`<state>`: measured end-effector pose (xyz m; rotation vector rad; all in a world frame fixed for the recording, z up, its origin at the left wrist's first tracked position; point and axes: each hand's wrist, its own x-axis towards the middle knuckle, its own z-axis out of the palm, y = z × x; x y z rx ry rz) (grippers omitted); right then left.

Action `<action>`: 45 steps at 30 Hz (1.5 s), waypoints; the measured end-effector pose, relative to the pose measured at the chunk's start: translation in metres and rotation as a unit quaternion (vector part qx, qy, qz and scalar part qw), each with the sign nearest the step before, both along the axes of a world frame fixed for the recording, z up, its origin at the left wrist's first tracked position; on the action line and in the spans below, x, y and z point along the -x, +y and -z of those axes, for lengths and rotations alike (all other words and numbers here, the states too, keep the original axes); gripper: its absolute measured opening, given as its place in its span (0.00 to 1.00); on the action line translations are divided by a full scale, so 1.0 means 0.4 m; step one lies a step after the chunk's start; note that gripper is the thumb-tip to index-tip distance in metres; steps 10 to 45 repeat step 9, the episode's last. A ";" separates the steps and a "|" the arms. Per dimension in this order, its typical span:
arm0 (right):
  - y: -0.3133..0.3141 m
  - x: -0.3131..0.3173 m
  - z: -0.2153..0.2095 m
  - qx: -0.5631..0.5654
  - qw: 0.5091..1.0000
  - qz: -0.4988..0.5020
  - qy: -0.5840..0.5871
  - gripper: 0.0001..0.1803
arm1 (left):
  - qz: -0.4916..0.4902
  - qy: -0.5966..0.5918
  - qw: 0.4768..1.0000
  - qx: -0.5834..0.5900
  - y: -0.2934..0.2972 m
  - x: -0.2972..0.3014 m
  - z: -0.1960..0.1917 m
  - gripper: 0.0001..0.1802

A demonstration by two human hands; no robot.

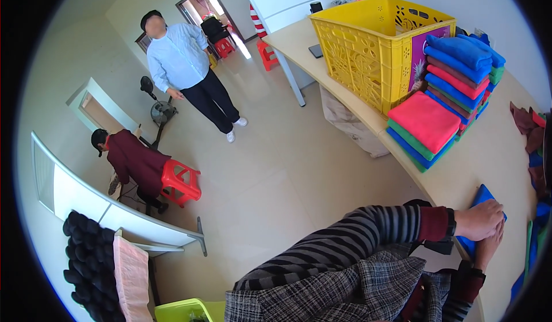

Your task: The person folds a green cloth by hand and places it on a stack, then unfolds and folds a red cloth. Finally, the person unfolds a blue cloth and folds it into a square.

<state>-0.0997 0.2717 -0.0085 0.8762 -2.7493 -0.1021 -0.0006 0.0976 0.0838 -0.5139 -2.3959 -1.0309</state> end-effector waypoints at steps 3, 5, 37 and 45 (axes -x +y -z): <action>-0.001 0.001 0.002 0.056 0.996 -0.053 0.053 0.29 | -0.027 -0.009 0.997 0.078 0.011 0.027 0.098 0.40; -0.012 -0.006 -0.006 0.085 0.995 -0.050 0.034 0.30 | -0.030 -0.040 0.996 0.078 0.005 0.030 0.135 0.53; -0.021 -0.018 -0.021 0.064 0.998 -0.005 0.006 0.31 | -0.040 -0.032 0.991 0.123 -0.014 0.009 0.147 0.57; -0.021 -0.018 -0.021 0.064 0.998 -0.005 0.006 0.31 | -0.040 -0.032 0.991 0.123 -0.014 0.009 0.147 0.57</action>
